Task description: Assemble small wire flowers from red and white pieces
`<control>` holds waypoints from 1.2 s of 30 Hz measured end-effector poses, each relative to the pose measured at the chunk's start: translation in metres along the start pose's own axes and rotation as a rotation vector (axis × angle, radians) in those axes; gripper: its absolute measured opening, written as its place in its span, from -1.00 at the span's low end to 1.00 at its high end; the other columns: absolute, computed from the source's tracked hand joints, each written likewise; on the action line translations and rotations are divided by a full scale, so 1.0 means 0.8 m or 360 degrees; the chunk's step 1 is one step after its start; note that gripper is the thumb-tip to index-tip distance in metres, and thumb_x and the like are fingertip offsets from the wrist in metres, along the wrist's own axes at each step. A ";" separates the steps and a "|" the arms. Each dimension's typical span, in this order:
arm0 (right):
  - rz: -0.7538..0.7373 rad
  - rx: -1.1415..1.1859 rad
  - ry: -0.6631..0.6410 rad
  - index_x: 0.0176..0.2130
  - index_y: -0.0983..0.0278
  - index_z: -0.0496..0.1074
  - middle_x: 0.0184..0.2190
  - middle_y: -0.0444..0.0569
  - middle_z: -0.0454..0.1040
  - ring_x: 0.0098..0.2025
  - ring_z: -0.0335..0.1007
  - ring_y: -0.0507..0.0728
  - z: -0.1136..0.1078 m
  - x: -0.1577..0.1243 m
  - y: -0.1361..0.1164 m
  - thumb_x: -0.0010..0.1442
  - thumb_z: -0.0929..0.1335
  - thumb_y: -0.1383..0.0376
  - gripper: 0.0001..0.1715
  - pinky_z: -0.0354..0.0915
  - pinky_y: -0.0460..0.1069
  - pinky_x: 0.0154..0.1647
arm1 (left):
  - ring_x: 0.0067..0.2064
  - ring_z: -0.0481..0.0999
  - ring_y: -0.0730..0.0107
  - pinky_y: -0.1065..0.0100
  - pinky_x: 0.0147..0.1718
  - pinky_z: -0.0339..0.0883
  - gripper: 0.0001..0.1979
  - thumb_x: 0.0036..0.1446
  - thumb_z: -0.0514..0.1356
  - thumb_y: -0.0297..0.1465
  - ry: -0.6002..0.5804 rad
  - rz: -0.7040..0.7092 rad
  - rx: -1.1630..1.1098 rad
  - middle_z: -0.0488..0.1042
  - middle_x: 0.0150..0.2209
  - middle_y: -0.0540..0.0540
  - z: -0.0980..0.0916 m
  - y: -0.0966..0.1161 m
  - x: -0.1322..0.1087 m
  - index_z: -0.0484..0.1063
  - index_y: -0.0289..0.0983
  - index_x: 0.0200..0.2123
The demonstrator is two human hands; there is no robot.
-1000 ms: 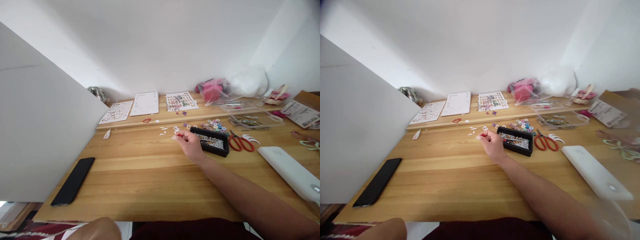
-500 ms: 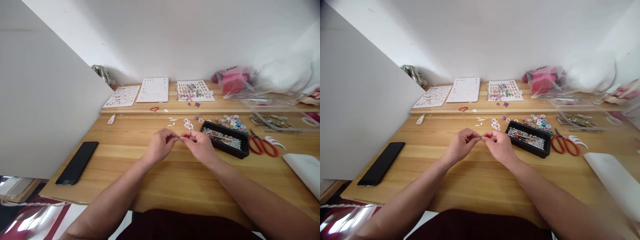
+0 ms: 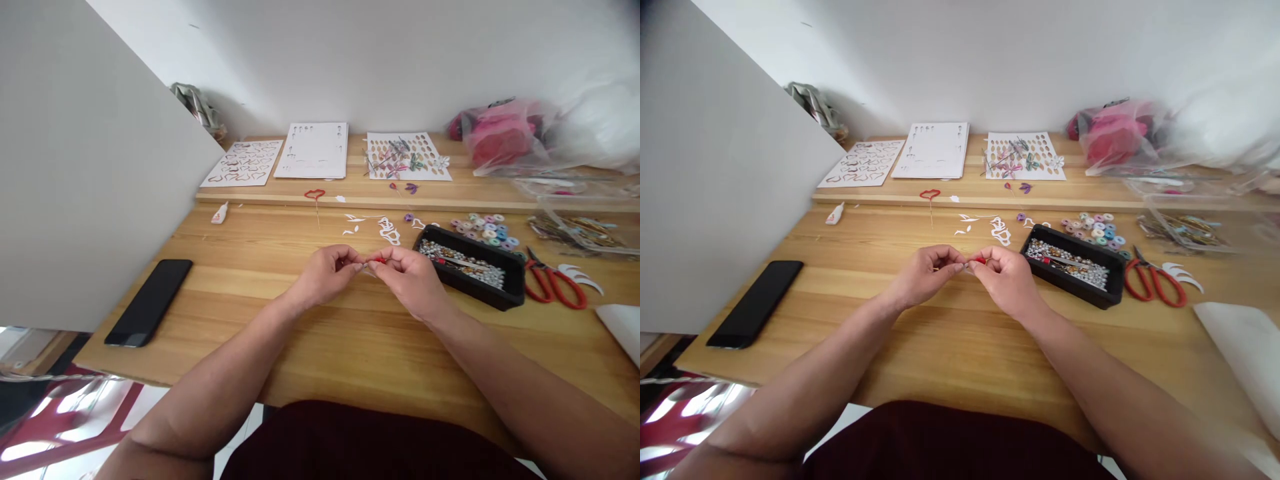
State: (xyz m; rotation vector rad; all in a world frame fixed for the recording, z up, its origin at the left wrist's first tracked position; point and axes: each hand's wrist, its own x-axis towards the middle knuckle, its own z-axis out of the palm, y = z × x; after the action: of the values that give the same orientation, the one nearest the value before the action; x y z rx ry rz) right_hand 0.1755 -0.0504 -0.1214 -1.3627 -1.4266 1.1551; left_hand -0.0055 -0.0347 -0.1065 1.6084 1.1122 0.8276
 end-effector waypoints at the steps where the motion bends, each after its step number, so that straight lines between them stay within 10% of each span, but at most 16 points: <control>1: -0.0004 -0.0004 0.0007 -0.31 0.30 0.51 -0.65 -0.22 0.26 -0.62 -0.06 -0.06 0.000 0.000 0.000 0.12 0.43 0.12 -0.72 -0.12 -0.09 -0.61 | -0.43 0.35 0.52 0.45 -0.42 0.21 -0.85 0.10 0.24 -0.37 0.0004 -0.0008 0.0005 0.51 -0.41 -0.03 0.000 0.001 0.000 0.51 -0.35 -0.32; 36: -0.0042 -0.0048 0.0074 -0.36 0.30 0.57 -0.65 -0.18 0.32 -0.62 -0.01 -0.05 0.002 -0.009 -0.020 0.02 0.48 0.07 -0.67 -0.08 -0.07 -0.60 | -0.49 0.29 0.53 0.45 -0.47 0.18 -0.93 0.06 0.21 -0.43 0.0150 0.0251 0.0477 0.43 -0.49 0.00 -0.006 0.017 -0.011 0.48 -0.31 -0.41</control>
State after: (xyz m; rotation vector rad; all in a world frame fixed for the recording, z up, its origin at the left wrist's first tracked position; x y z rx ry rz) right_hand 0.1706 -0.0578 -0.1061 -1.3787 -1.4300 1.0823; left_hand -0.0095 -0.0425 -0.0920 1.9426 1.2324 0.8776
